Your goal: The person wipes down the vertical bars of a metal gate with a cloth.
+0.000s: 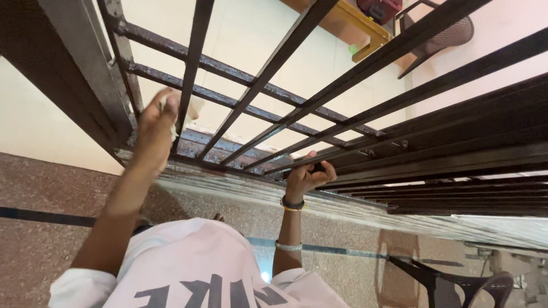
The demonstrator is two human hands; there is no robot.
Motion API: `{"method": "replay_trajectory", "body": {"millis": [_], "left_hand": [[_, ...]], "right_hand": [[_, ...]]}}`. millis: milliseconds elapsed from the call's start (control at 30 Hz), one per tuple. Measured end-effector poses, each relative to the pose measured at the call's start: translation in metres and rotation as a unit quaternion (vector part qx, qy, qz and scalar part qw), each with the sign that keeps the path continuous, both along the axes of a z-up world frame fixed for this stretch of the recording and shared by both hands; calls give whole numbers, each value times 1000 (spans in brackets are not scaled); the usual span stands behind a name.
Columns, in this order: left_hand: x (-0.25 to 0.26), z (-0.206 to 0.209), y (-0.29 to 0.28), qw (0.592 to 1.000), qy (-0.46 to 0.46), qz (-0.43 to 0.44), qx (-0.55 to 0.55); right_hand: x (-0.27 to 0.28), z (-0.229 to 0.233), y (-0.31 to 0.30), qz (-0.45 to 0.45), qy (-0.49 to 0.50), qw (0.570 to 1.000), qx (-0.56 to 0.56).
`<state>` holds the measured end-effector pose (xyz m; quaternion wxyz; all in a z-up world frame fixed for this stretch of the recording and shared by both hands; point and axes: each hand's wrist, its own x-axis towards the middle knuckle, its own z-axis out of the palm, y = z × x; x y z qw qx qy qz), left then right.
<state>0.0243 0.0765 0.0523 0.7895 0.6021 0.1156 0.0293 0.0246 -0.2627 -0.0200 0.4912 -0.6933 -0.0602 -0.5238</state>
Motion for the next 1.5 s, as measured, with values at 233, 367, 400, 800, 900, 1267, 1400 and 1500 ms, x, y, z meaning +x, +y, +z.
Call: {"method": "replay_trajectory", "body": {"millis": [233,367,400,800,900,1267,1400,1500], "left_hand": [[2,-69,-4,1000,10,-7,0],[-4,-62,-3,1000,10,-29,-5],[-5,-54,-3,999,9,-41,3],[14,19,0,903,-417,-79,-62],[19,-36,-6,932,-352,-67,-51],[-29,-5,-13,966,-254,-38,28],[-23,42,-16,935,-347,-59,45],[-15,6,-15,928,-359,-43,83]], "right_hand": [[-2,-3,-3,27,22,999,7],[-2,-5,-5,30,21,999,11],[-1,-7,-5,22,19,1000,10],[8,-4,1,4,-1,1000,19],[7,-5,0,-4,-3,1000,3],[10,-7,6,-81,1,997,-8],[14,-6,11,-86,-9,996,14],[17,-10,9,-75,-19,997,18]]}}
